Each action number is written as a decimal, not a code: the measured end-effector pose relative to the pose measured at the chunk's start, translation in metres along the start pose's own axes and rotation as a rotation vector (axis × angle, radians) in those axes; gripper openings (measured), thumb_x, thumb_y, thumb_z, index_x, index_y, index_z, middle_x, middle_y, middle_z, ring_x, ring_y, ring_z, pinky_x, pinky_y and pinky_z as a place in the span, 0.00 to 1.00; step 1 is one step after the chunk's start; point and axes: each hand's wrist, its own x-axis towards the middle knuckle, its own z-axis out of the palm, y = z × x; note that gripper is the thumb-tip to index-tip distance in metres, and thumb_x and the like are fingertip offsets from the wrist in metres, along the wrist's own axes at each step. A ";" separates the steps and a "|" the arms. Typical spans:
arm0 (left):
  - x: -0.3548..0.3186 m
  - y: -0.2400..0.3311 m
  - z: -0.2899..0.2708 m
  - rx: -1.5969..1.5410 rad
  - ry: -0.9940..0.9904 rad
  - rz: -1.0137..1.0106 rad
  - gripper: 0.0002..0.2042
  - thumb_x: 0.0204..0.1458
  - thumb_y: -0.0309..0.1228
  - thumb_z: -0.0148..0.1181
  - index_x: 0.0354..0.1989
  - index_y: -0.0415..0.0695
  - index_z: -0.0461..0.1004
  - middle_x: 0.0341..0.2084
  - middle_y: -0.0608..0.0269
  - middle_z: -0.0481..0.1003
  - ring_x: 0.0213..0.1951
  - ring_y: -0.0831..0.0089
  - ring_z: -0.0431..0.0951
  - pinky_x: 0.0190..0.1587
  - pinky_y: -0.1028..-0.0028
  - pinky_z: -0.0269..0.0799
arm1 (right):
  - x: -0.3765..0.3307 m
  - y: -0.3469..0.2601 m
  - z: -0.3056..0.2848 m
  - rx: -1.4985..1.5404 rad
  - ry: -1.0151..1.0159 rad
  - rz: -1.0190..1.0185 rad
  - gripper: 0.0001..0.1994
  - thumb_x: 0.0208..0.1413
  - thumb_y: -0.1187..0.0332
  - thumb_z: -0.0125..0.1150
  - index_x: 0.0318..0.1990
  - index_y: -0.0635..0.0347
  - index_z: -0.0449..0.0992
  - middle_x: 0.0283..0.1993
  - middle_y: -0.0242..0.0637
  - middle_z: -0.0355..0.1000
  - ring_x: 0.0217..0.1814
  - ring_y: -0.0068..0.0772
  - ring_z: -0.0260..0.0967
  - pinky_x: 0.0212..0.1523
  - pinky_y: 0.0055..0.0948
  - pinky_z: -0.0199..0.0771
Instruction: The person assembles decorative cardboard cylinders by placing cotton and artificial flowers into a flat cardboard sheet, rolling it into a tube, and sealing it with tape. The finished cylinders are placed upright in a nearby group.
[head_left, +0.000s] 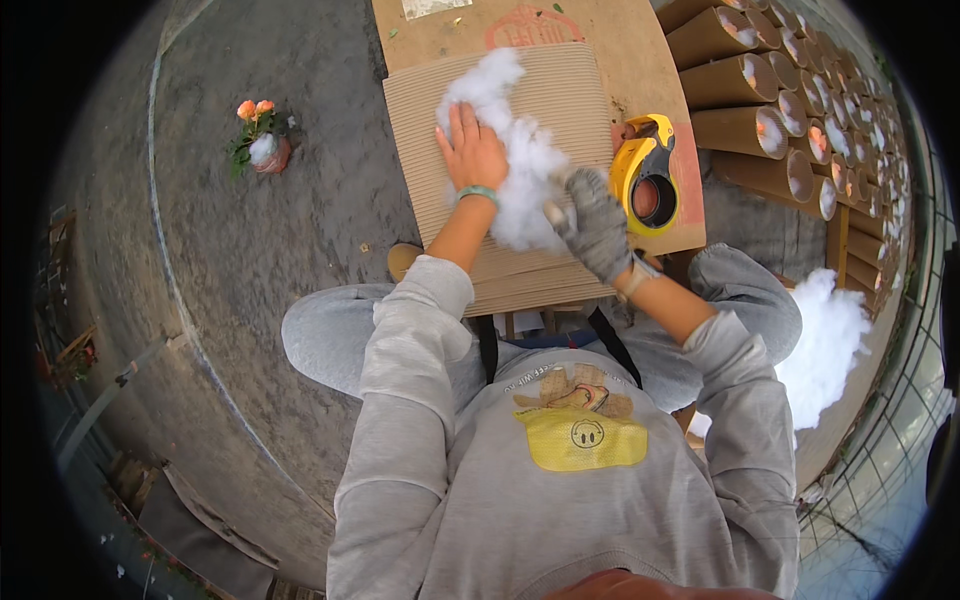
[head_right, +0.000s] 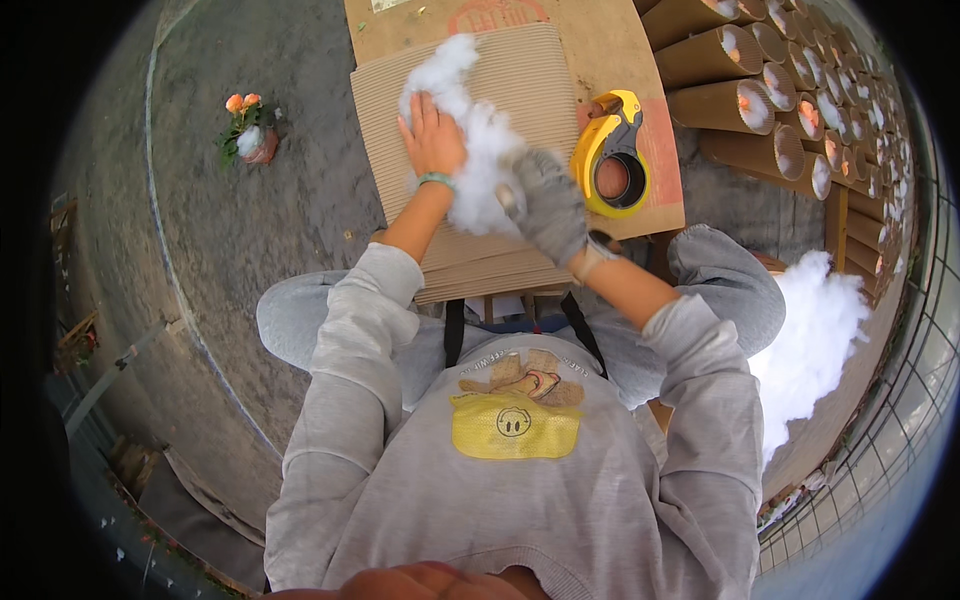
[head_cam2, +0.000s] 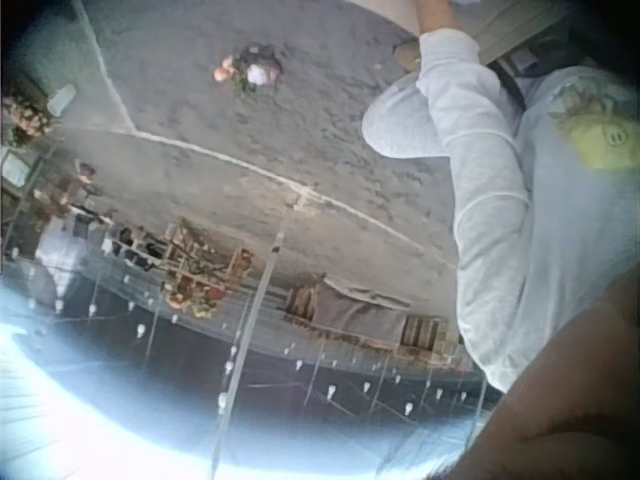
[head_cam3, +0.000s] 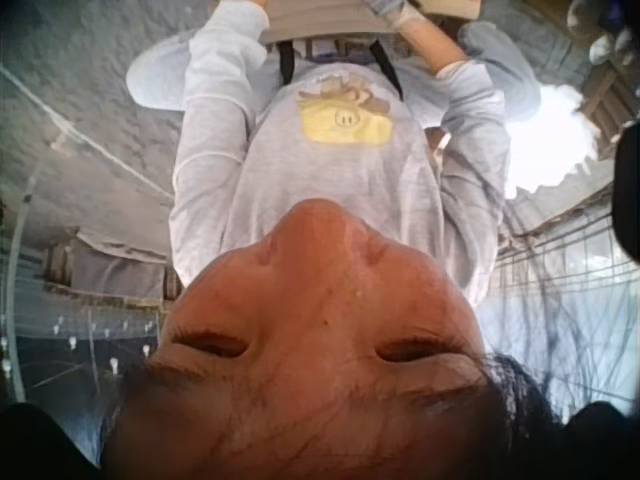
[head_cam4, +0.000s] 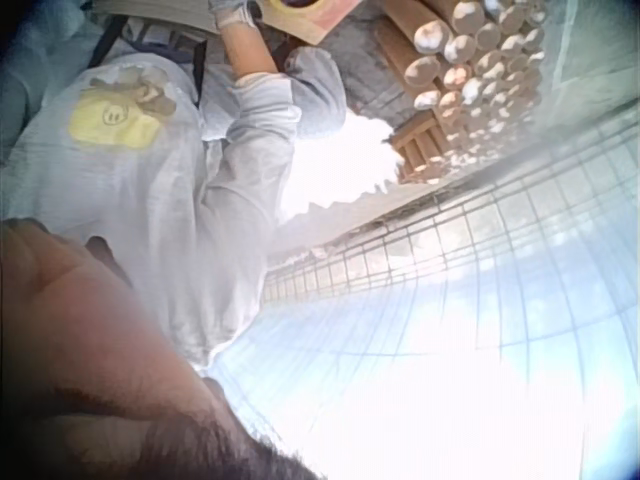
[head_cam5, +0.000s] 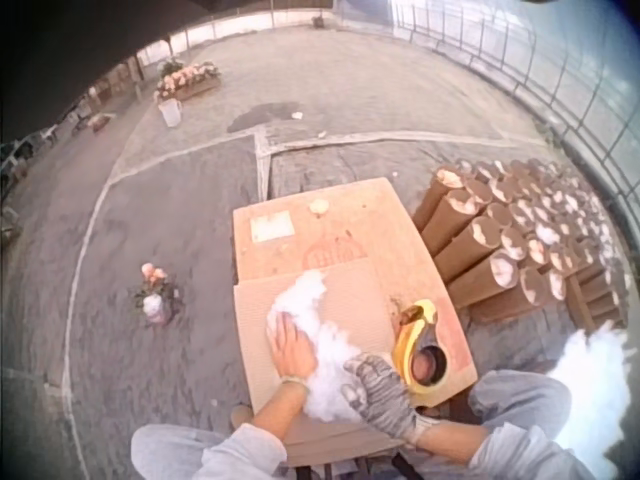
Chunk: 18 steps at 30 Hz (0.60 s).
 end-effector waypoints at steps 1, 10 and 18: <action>-0.002 -0.001 -0.001 0.005 -0.030 0.009 0.13 0.48 0.35 0.54 0.38 0.41 0.75 0.61 0.56 0.56 0.66 0.61 0.47 0.64 0.50 0.37 | 0.011 0.006 0.006 -0.049 0.027 -0.077 0.20 0.45 0.64 0.60 0.48 0.57 0.71 0.45 0.44 0.70 0.49 0.44 0.67 0.50 0.38 0.67; -0.014 -0.006 -0.016 0.000 -0.133 0.064 0.25 0.45 0.48 0.57 0.44 0.38 0.72 0.64 0.51 0.49 0.67 0.57 0.39 0.64 0.47 0.34 | 0.121 0.070 -0.034 0.326 0.048 0.121 0.13 0.49 0.61 0.57 0.40 0.58 0.72 0.35 0.46 0.73 0.35 0.45 0.72 0.36 0.39 0.72; -0.022 -0.010 -0.024 -0.207 -0.112 0.177 0.32 0.46 0.49 0.56 0.55 0.39 0.63 0.63 0.49 0.50 0.66 0.53 0.41 0.64 0.49 0.33 | 0.164 0.050 -0.006 0.491 0.132 0.085 0.16 0.47 0.64 0.61 0.43 0.57 0.69 0.40 0.42 0.71 0.42 0.35 0.69 0.43 0.31 0.70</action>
